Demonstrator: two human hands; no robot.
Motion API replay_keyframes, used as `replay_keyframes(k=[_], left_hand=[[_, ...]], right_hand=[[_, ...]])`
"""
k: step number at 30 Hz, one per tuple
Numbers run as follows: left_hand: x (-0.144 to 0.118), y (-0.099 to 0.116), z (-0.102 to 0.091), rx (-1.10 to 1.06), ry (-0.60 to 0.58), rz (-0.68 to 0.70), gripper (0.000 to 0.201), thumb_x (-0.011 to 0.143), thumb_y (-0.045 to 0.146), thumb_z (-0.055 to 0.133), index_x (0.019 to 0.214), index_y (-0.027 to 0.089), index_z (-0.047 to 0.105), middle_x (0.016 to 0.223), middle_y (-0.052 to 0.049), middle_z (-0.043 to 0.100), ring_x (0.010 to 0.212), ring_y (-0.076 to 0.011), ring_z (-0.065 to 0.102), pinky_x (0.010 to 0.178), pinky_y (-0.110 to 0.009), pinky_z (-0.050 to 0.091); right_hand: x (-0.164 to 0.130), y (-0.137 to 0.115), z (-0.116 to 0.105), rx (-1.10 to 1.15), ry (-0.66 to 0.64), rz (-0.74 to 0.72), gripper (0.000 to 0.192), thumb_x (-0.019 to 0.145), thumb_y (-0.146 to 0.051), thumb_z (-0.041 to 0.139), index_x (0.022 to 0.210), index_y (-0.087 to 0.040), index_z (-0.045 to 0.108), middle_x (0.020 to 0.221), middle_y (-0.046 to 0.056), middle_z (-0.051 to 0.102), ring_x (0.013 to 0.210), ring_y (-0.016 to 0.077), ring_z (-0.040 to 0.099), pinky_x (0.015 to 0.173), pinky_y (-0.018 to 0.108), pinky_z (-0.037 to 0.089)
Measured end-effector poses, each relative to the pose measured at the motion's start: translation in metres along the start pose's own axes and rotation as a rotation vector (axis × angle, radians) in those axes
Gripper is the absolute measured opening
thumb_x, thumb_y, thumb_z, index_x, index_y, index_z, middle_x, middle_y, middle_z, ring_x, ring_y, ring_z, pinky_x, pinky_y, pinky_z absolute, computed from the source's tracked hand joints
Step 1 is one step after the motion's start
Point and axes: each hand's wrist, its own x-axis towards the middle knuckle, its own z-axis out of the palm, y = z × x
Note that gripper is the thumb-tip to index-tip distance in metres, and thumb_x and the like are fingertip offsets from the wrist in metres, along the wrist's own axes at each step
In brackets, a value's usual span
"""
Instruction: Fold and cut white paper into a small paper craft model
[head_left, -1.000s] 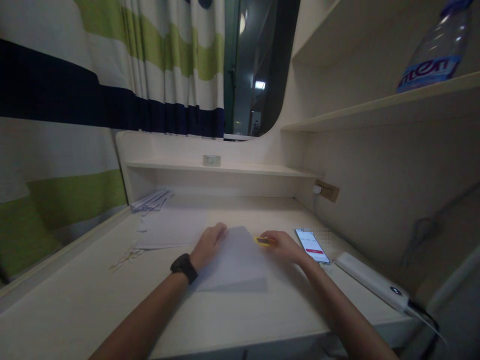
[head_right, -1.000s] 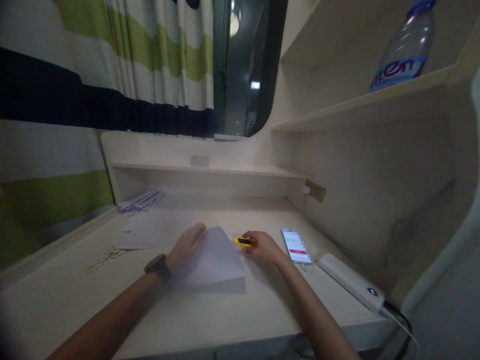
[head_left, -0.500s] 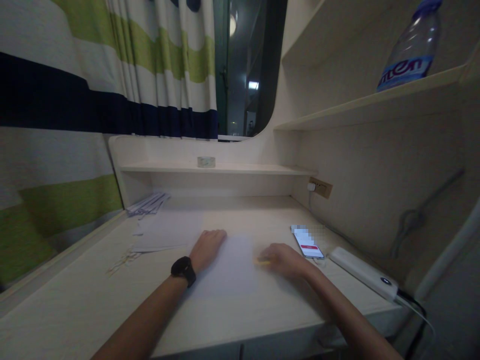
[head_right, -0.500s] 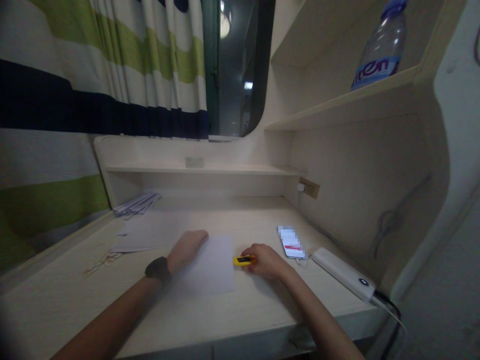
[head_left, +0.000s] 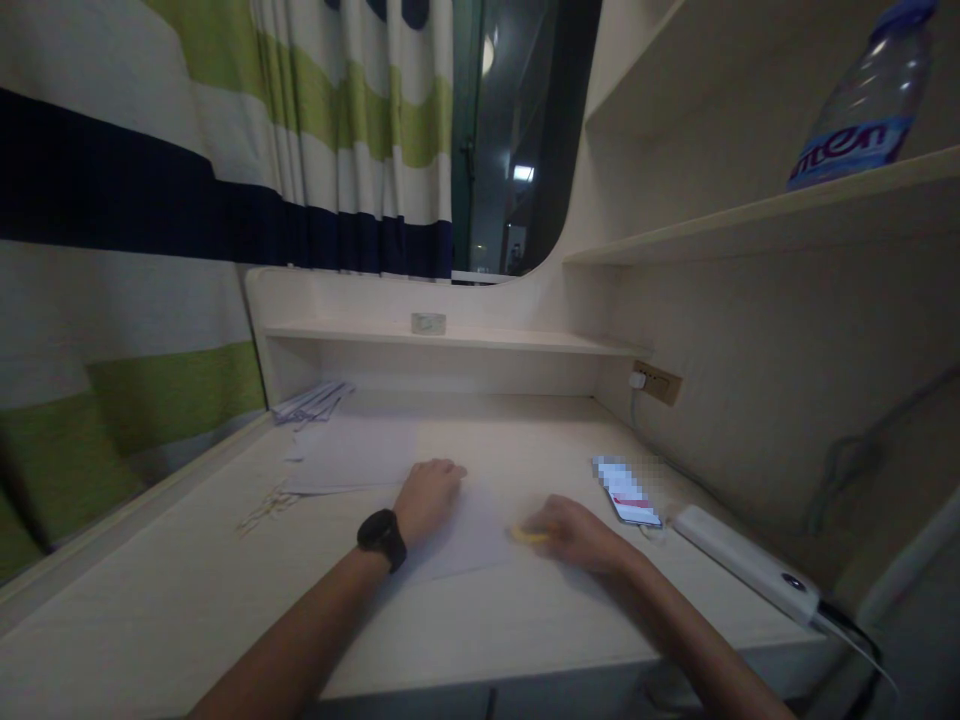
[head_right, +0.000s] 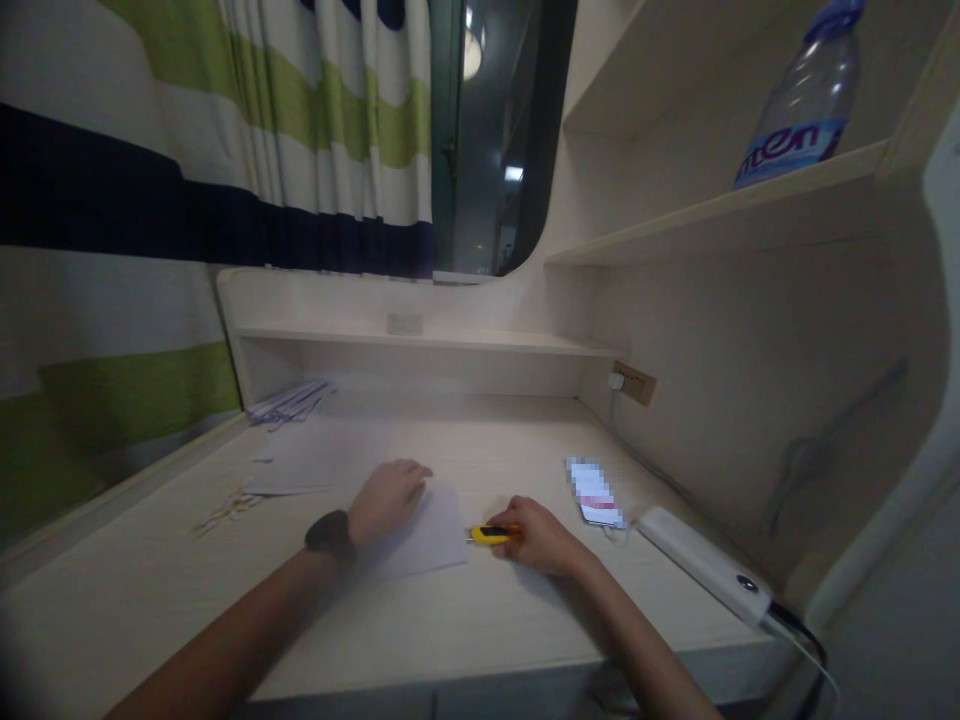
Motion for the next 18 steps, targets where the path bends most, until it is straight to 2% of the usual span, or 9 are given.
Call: replay_keyframes(k=[2, 4, 7, 11, 18], left_hand=[[-0.004, 0.011, 0.004, -0.04, -0.059, 0.079, 0.039, 0.093, 0.041, 0.031, 0.121, 0.024, 0.053, 0.124, -0.01, 0.053, 0.113, -0.0261, 0.047, 0.094, -0.045, 0.032], [-0.008, 0.02, 0.01, -0.05, -0.14, 0.116, 0.047, 0.091, 0.052, 0.025, 0.128, 0.031, 0.047, 0.136, -0.009, 0.043, 0.123, -0.0309, 0.038, 0.097, -0.055, 0.025], [-0.011, 0.025, 0.019, -0.062, -0.236, 0.113, 0.054, 0.089, 0.06, 0.022, 0.134, 0.035, 0.039, 0.144, -0.008, 0.032, 0.13, -0.0345, 0.027, 0.099, -0.062, 0.015], [-0.011, 0.024, 0.023, -0.071, -0.26, 0.122, 0.058, 0.087, 0.062, 0.021, 0.137, 0.035, 0.034, 0.147, -0.009, 0.026, 0.134, -0.0333, 0.019, 0.101, -0.061, 0.01], [-0.012, 0.024, 0.022, -0.059, -0.254, 0.137, 0.061, 0.085, 0.064, 0.026, 0.138, 0.034, 0.032, 0.148, -0.009, 0.023, 0.135, -0.0319, 0.017, 0.103, -0.058, 0.008]], right_hand=[[0.0, -0.002, 0.0, -0.004, -0.001, 0.012, 0.032, 0.074, -0.025, 0.064, 0.106, -0.025, 0.065, 0.09, 0.005, 0.056, 0.083, 0.0185, 0.05, 0.076, 0.031, 0.037], [-0.001, -0.003, 0.001, -0.01, -0.004, 0.013, 0.031, 0.076, -0.024, 0.063, 0.107, -0.025, 0.065, 0.09, 0.005, 0.056, 0.084, 0.0188, 0.05, 0.077, 0.031, 0.037], [-0.001, -0.004, 0.002, -0.02, 0.001, -0.016, 0.031, 0.077, -0.023, 0.061, 0.108, -0.024, 0.064, 0.09, 0.006, 0.056, 0.084, 0.0188, 0.049, 0.077, 0.031, 0.037], [-0.001, -0.011, 0.007, -0.053, 0.025, -0.06, 0.029, 0.078, -0.026, 0.06, 0.107, -0.023, 0.064, 0.092, 0.007, 0.056, 0.087, 0.0197, 0.048, 0.078, 0.032, 0.036], [0.002, -0.02, 0.021, -0.095, 0.072, -0.077, 0.024, 0.083, -0.031, 0.056, 0.103, -0.023, 0.066, 0.092, 0.007, 0.056, 0.087, 0.0198, 0.048, 0.078, 0.032, 0.035]])
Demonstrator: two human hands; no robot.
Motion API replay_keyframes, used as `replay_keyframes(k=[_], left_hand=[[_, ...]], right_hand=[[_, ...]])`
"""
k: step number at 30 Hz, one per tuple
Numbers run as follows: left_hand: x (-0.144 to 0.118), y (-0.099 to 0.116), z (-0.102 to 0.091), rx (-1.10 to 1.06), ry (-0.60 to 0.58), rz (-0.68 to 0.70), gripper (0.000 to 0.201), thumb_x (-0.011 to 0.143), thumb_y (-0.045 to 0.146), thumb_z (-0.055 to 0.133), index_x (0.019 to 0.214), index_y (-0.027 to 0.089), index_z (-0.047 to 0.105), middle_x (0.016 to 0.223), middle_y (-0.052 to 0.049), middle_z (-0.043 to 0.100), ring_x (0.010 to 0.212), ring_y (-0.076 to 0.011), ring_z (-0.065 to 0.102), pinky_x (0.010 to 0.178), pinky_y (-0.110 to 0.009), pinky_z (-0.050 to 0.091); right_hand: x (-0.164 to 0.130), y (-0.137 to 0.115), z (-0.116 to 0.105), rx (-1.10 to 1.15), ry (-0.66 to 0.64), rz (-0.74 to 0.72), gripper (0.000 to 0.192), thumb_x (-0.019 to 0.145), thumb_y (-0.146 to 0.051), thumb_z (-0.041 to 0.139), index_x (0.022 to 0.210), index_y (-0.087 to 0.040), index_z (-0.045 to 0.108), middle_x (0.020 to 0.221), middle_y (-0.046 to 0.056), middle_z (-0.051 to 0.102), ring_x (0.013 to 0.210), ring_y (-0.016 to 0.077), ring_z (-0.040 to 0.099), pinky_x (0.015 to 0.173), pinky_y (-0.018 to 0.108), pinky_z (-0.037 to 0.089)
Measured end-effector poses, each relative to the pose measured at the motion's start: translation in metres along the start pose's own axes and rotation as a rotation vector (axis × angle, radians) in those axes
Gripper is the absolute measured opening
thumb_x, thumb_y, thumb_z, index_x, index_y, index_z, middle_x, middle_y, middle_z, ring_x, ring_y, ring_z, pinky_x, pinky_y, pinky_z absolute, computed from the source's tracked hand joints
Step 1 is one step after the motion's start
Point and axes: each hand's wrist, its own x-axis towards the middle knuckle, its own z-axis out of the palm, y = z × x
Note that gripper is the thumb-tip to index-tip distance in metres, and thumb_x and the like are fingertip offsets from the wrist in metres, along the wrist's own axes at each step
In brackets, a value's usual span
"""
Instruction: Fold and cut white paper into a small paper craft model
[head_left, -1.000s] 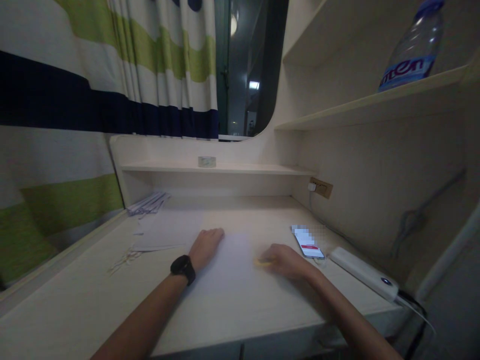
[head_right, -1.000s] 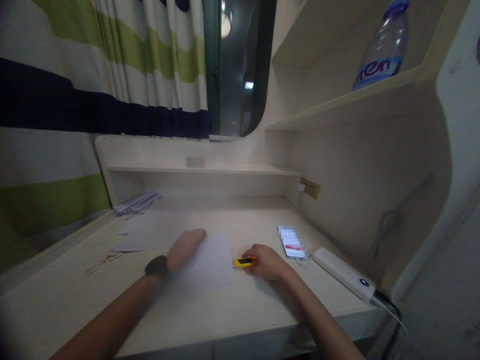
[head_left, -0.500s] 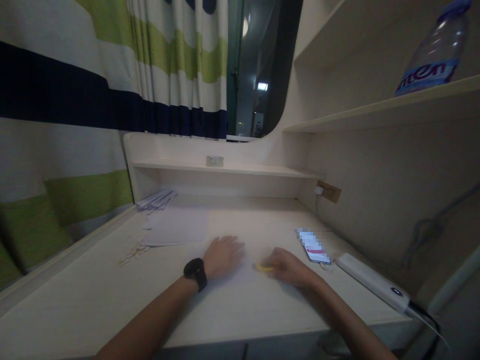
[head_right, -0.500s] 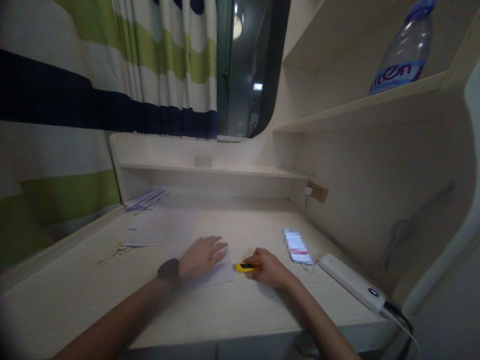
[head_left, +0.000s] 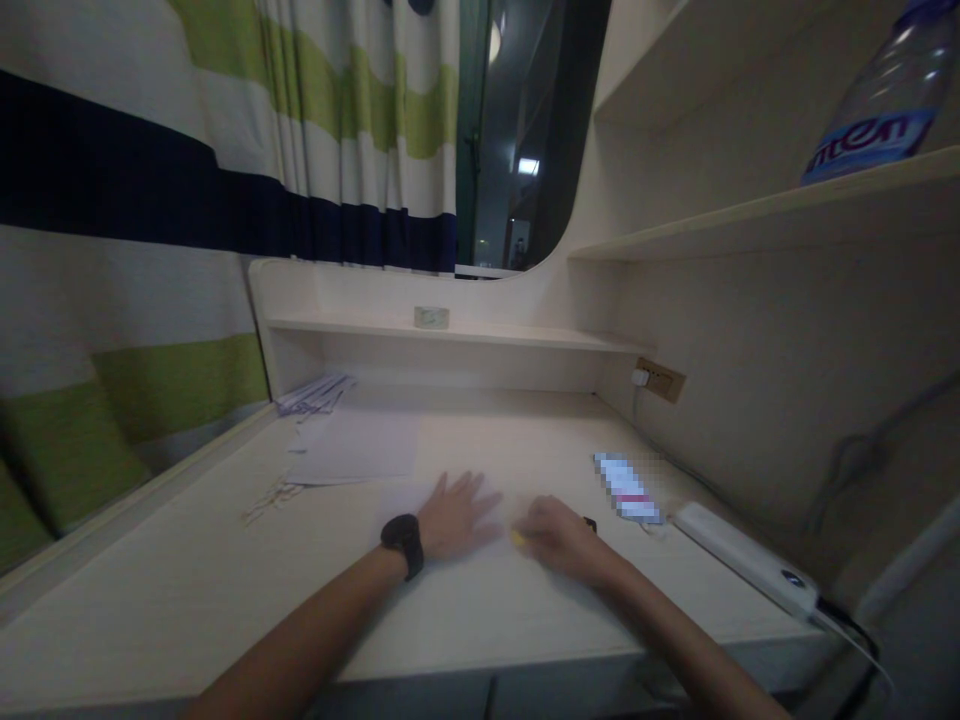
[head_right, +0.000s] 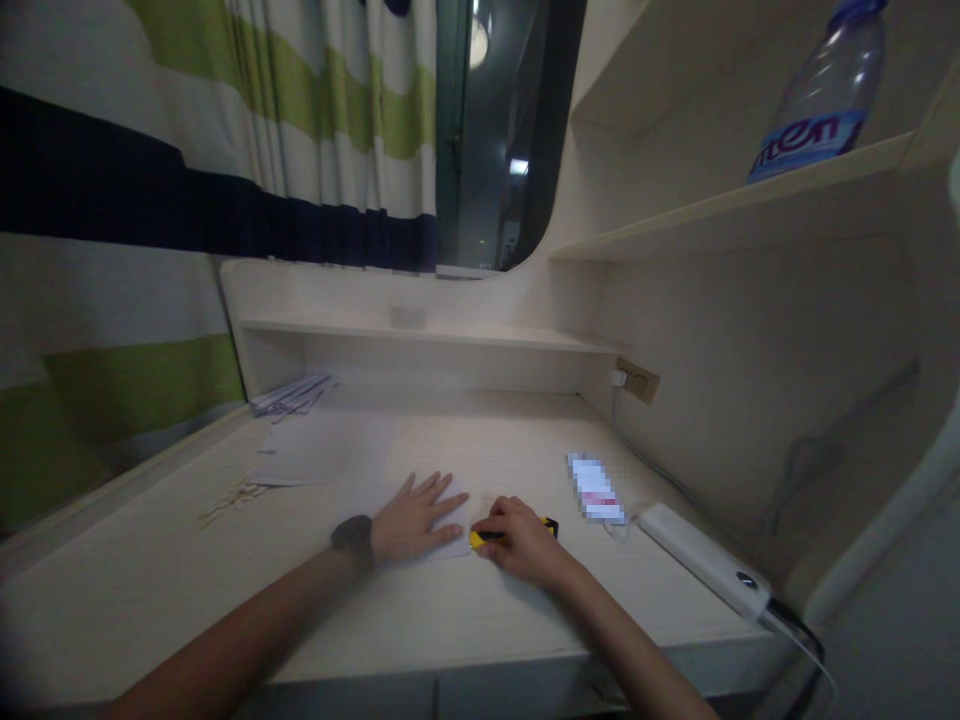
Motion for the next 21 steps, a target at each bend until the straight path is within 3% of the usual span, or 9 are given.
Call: replay_keyframes(k=[21], left_hand=[[0.0, -0.002, 0.001, -0.006, 0.002, 0.01, 0.061, 0.087, 0.063, 0.017, 0.139, 0.034, 0.03, 0.148, -0.009, 0.021, 0.135, -0.0323, 0.018, 0.103, -0.059, 0.009]], right_hand=[[-0.011, -0.01, 0.017, 0.054, 0.125, 0.071, 0.022, 0.086, -0.032, 0.051, 0.092, -0.021, 0.068, 0.085, 0.007, 0.055, 0.083, 0.019, 0.05, 0.074, 0.03, 0.038]])
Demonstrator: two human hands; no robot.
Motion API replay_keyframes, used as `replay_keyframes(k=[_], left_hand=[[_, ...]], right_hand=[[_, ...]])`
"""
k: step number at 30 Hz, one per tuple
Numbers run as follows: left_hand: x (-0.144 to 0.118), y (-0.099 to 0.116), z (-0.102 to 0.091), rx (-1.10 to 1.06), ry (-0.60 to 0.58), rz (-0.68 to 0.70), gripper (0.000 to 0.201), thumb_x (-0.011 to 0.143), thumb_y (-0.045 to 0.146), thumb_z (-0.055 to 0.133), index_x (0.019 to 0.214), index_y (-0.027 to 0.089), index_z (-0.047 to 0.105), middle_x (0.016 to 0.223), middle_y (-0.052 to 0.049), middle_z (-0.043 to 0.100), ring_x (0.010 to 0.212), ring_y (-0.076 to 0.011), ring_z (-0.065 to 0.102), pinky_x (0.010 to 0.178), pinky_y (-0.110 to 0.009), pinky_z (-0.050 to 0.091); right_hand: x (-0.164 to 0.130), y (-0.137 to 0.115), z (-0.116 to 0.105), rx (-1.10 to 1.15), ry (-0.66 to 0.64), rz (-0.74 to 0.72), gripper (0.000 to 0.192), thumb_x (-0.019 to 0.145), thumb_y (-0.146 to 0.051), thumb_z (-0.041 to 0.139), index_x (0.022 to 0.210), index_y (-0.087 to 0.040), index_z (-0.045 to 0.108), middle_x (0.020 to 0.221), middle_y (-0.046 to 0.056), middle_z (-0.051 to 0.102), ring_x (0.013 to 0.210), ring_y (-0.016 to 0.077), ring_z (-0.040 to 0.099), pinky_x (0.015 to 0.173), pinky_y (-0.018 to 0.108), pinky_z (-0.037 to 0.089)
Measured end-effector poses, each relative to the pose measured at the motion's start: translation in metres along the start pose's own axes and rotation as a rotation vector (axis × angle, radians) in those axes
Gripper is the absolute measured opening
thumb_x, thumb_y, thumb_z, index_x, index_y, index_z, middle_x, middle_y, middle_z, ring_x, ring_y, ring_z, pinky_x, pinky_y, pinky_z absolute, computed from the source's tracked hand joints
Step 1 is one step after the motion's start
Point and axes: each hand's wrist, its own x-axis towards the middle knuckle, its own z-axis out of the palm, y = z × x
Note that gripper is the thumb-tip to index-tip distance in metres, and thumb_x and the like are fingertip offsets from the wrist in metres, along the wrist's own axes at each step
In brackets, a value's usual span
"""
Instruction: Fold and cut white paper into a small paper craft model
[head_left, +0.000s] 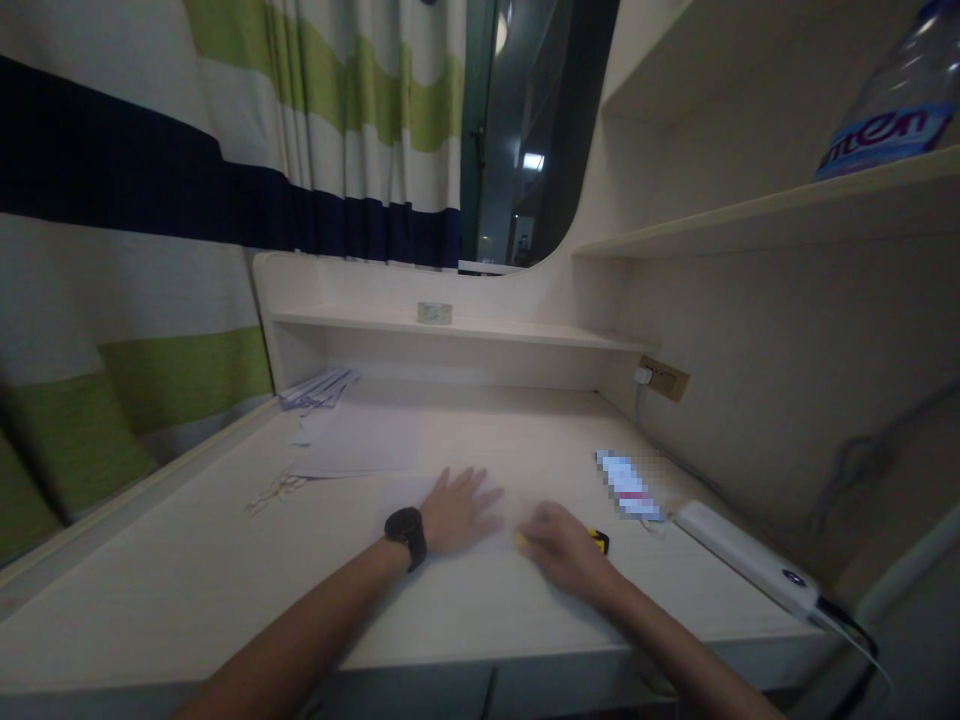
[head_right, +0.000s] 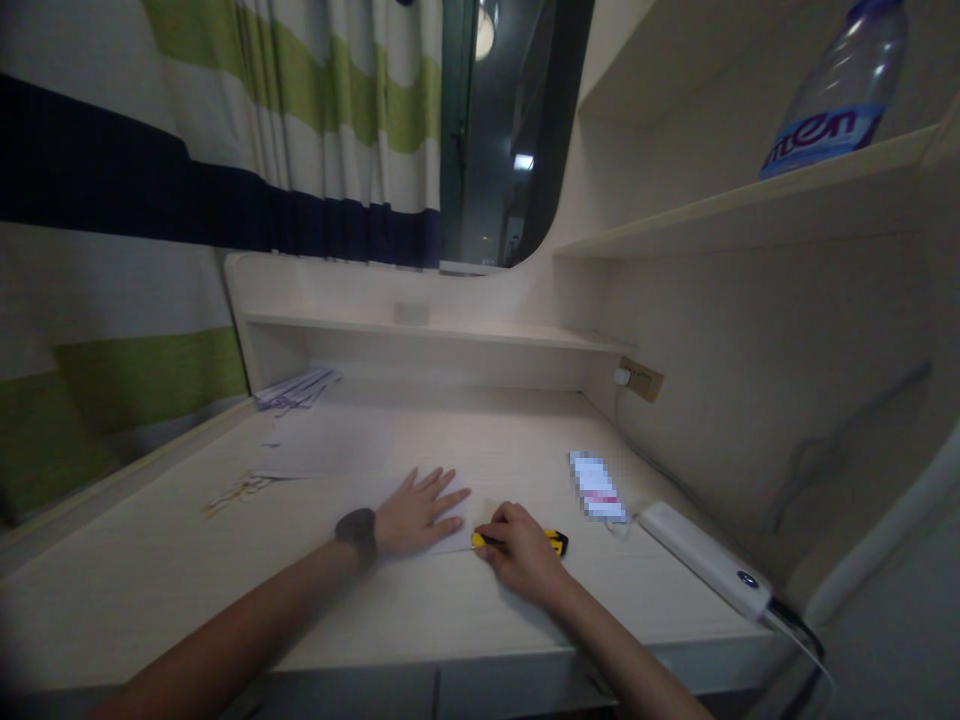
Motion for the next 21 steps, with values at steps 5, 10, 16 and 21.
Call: replay_keyframes(k=[5, 10, 16, 21], left_hand=[[0.0, 0.002, -0.001, 0.013, -0.022, -0.012, 0.062, 0.087, 0.064, 0.014, 0.139, 0.034, 0.029, 0.149, -0.009, 0.021, 0.135, -0.0323, 0.016, 0.103, -0.059, 0.008], [0.001, 0.003, -0.002, 0.024, -0.047, -0.018, 0.063, 0.087, 0.064, 0.014, 0.14, 0.033, 0.027, 0.149, -0.007, 0.018, 0.135, -0.032, 0.014, 0.104, -0.057, 0.007], [-0.003, -0.006, -0.02, -0.005, -0.02, -0.021, 0.061, 0.087, 0.063, 0.016, 0.139, 0.034, 0.028, 0.15, -0.006, 0.016, 0.136, -0.0316, 0.011, 0.104, -0.058, 0.008], [-0.031, -0.016, -0.024, -0.006, -0.076, 0.018, 0.058, 0.087, 0.064, 0.016, 0.137, 0.039, 0.031, 0.15, -0.005, 0.017, 0.136, -0.0328, 0.012, 0.103, -0.061, 0.007]], right_hand=[[-0.007, -0.006, -0.001, -0.024, 0.023, 0.015, 0.023, 0.087, -0.032, 0.049, 0.088, -0.02, 0.069, 0.083, 0.006, 0.054, 0.081, 0.018, 0.05, 0.071, 0.029, 0.037], [-0.01, -0.01, -0.002, -0.04, 0.041, 0.028, 0.022, 0.087, -0.029, 0.049, 0.09, -0.02, 0.069, 0.083, 0.006, 0.054, 0.081, 0.0177, 0.05, 0.072, 0.029, 0.038], [-0.008, -0.008, -0.002, -0.008, 0.061, 0.091, 0.017, 0.081, -0.025, 0.055, 0.091, -0.021, 0.069, 0.085, 0.006, 0.058, 0.082, 0.018, 0.053, 0.073, 0.028, 0.039], [-0.005, -0.006, -0.003, -0.003, 0.046, 0.107, 0.016, 0.078, -0.026, 0.059, 0.089, -0.021, 0.07, 0.088, 0.006, 0.062, 0.083, 0.0187, 0.055, 0.074, 0.028, 0.04]])
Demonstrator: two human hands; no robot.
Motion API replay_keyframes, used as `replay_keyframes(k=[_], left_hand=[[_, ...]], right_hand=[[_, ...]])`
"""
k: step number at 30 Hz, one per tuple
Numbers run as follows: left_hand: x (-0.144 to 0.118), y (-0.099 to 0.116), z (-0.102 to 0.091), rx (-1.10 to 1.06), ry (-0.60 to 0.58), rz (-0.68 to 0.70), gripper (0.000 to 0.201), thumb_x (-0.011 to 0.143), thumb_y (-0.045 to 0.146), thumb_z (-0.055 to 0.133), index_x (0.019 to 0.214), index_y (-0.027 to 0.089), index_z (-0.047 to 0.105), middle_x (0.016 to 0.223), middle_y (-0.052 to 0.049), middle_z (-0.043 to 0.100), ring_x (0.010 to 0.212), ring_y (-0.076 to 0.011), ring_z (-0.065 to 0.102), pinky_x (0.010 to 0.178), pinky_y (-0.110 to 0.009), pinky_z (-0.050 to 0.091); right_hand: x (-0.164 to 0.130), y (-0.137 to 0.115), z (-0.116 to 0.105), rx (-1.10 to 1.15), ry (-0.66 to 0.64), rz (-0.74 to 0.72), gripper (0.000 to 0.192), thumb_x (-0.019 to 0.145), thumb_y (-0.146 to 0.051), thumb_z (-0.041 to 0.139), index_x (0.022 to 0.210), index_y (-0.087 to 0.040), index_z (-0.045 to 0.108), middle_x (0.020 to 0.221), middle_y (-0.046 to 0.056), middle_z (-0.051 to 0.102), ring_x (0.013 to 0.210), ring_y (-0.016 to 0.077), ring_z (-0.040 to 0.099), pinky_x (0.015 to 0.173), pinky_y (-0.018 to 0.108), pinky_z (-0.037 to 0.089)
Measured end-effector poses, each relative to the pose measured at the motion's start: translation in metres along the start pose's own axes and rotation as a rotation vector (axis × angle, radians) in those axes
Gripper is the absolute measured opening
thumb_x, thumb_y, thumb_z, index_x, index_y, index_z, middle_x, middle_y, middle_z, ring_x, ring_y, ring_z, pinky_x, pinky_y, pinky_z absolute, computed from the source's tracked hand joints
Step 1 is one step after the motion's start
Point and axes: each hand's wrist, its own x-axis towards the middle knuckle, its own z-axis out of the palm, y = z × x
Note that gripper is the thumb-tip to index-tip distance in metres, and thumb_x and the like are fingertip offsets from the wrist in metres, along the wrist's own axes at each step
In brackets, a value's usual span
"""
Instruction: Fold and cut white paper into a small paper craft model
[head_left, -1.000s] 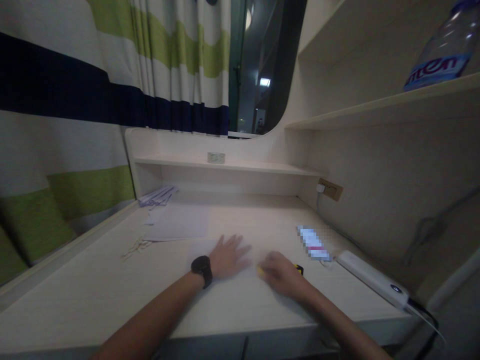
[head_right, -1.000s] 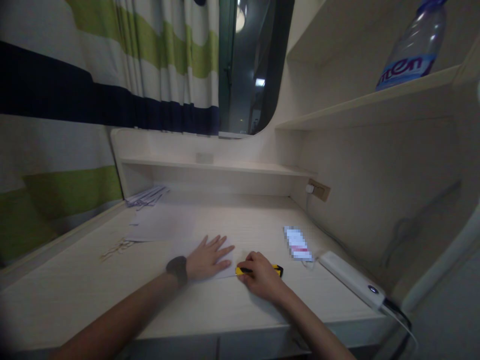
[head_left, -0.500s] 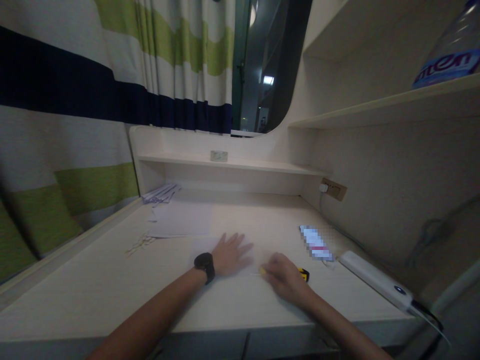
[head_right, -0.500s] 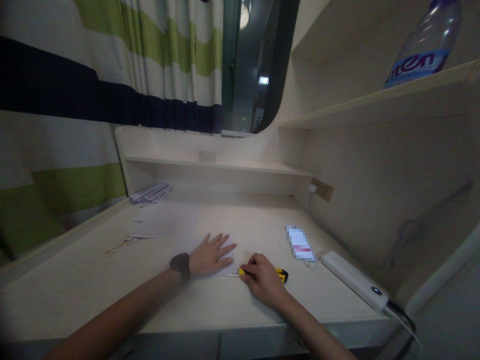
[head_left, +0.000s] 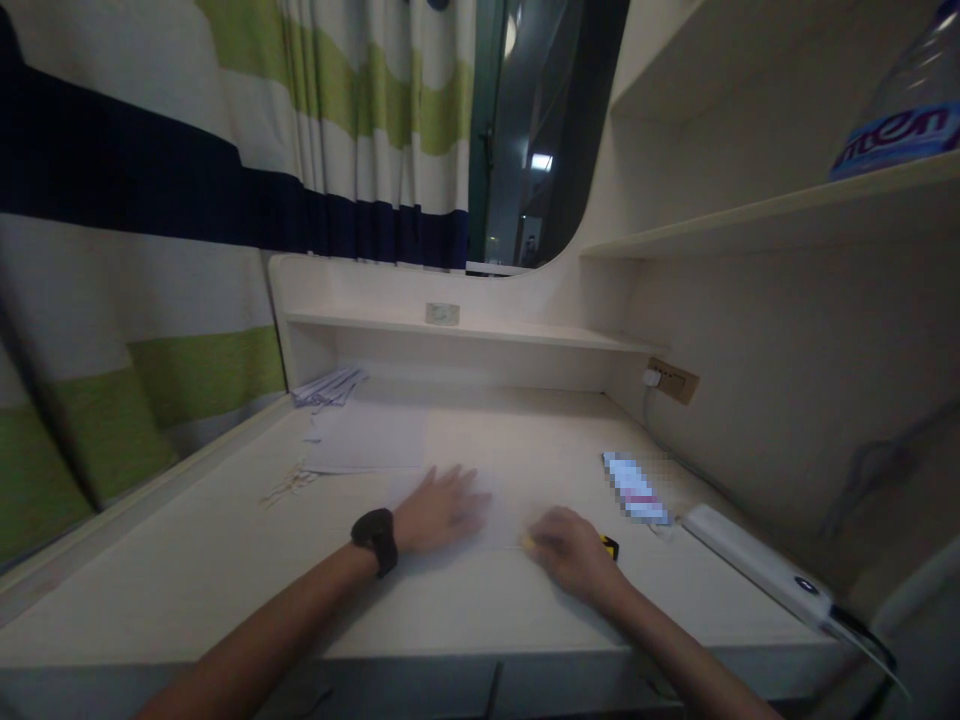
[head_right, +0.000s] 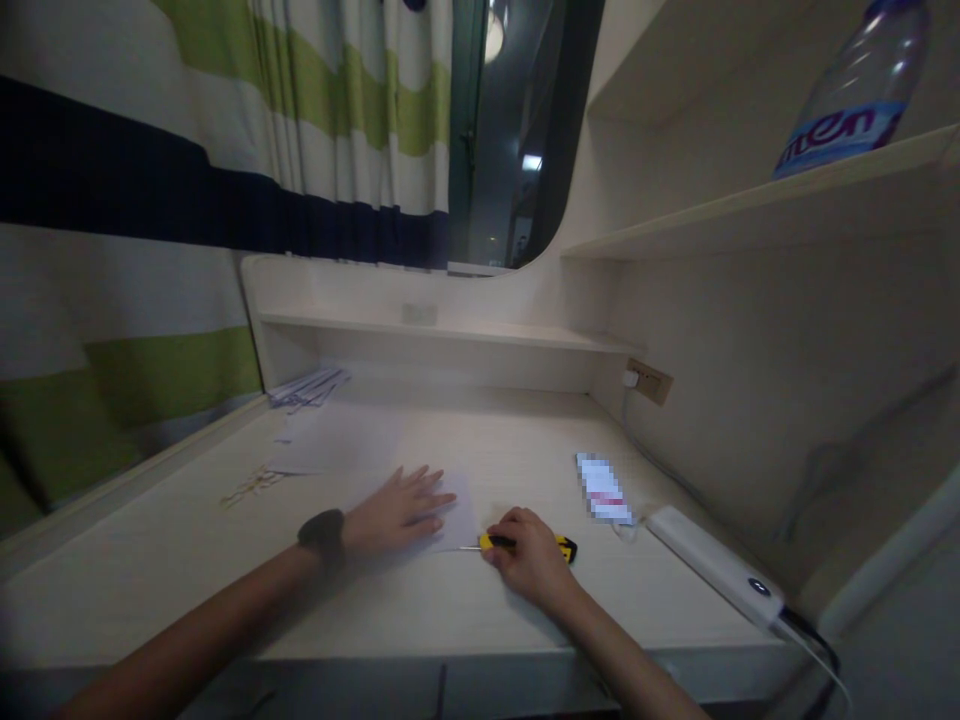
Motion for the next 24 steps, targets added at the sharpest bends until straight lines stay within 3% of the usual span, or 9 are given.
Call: replay_keyframes(k=[4, 8, 14, 24], left_hand=[[-0.01, 0.004, 0.011, -0.001, -0.009, -0.051, 0.058, 0.087, 0.064, 0.013, 0.138, 0.04, 0.027, 0.15, -0.005, 0.016, 0.135, -0.0351, 0.012, 0.101, -0.064, 0.007], [0.007, 0.012, 0.015, 0.0, 0.0, -0.089, 0.061, 0.086, 0.065, 0.01, 0.139, 0.039, 0.026, 0.149, -0.007, 0.018, 0.135, -0.0355, 0.014, 0.101, -0.064, 0.008], [0.034, 0.018, 0.015, -0.004, 0.015, -0.098, 0.062, 0.086, 0.065, 0.01, 0.138, 0.039, 0.029, 0.149, -0.006, 0.02, 0.135, -0.0356, 0.014, 0.1, -0.065, 0.009], [0.029, 0.017, 0.023, 0.009, 0.06, -0.112, 0.061, 0.086, 0.065, 0.008, 0.138, 0.041, 0.028, 0.149, -0.006, 0.021, 0.135, -0.0351, 0.015, 0.1, -0.065, 0.006]], right_hand=[[0.007, 0.002, 0.0, -0.056, -0.002, 0.003, 0.022, 0.078, -0.037, 0.06, 0.093, -0.023, 0.07, 0.091, 0.007, 0.063, 0.086, 0.0208, 0.055, 0.076, 0.03, 0.039], [0.021, 0.012, -0.005, -0.12, -0.025, 0.006, 0.03, 0.077, -0.047, 0.06, 0.091, -0.023, 0.07, 0.088, 0.007, 0.065, 0.084, 0.021, 0.055, 0.074, 0.029, 0.038], [0.035, 0.036, -0.016, -0.098, -0.063, 0.002, 0.025, 0.075, -0.043, 0.063, 0.091, -0.025, 0.071, 0.089, 0.006, 0.065, 0.086, 0.0208, 0.055, 0.076, 0.029, 0.038], [0.022, 0.033, -0.013, -0.001, -0.029, -0.04, 0.021, 0.081, -0.037, 0.058, 0.093, -0.024, 0.07, 0.091, 0.006, 0.063, 0.087, 0.0206, 0.055, 0.076, 0.03, 0.04]])
